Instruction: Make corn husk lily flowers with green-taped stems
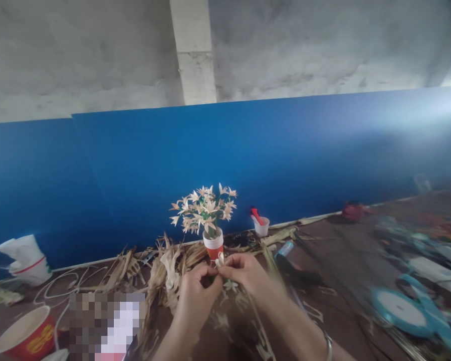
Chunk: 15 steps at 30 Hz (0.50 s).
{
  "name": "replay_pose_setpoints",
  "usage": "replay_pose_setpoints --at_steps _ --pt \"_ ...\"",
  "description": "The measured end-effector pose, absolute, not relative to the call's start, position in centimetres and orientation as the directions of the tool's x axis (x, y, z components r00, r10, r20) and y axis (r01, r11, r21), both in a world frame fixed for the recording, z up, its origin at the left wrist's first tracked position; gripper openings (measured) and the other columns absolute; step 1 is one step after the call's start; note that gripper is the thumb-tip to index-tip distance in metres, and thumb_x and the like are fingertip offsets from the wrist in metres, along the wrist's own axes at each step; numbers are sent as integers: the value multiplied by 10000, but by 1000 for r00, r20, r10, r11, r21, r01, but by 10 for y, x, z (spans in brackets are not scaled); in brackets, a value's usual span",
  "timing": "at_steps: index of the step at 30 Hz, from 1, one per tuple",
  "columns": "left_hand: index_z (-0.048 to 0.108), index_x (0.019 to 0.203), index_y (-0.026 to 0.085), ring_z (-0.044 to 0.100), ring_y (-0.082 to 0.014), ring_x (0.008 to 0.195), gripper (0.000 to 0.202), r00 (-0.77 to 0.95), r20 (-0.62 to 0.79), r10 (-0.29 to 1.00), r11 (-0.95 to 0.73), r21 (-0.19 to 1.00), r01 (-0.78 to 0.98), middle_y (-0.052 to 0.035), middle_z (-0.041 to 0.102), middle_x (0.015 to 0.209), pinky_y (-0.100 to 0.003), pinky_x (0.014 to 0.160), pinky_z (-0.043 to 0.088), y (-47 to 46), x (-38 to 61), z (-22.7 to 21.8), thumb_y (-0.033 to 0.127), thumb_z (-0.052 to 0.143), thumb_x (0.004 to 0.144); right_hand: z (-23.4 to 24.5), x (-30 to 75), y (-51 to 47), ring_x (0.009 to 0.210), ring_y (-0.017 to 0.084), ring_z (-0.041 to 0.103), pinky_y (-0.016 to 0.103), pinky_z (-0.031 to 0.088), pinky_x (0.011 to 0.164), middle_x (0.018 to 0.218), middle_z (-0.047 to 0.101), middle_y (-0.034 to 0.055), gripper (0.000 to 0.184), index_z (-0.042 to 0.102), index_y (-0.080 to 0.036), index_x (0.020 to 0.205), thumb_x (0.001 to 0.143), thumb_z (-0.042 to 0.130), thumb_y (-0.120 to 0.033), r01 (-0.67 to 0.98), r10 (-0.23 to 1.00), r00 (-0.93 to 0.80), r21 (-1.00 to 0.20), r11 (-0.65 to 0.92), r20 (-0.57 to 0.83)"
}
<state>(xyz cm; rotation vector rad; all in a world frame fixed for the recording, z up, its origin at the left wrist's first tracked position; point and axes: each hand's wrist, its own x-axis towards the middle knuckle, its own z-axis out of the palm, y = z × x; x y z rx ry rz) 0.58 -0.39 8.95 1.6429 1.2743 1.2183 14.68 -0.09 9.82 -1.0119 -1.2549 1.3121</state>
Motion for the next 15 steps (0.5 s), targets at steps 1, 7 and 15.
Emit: replay_pose_setpoints --at_steps 1,7,15 --pt "641 581 135 414 -92 440 147 68 228 971 -238 936 259 20 526 471 -201 422 295 -5 7 91 276 616 615 97 147 -1 546 91 438 243 326 565 553 549 -25 295 629 -143 571 550 781 -395 -148 985 -158 -988 41 65" --pt "616 563 142 315 -45 335 146 113 37 993 -50 993 108 66 451 372 -185 368 221 -14 8 105 279 657 591 94 148 1 499 70 413 232 285 531 503 521 -36 293 621 -125 556 545 793 -362 -324 947 -321 -941 -102 8" --pt "582 590 143 279 -27 285 231 166 -95 982 85 994 68 76 437 321 -165 328 162 -14 2 105 343 698 600 95 147 -1 464 62 404 220 261 497 459 516 -44 245 600 -125 515 519 797 -270 -386 940 -338 -907 -168 -31"
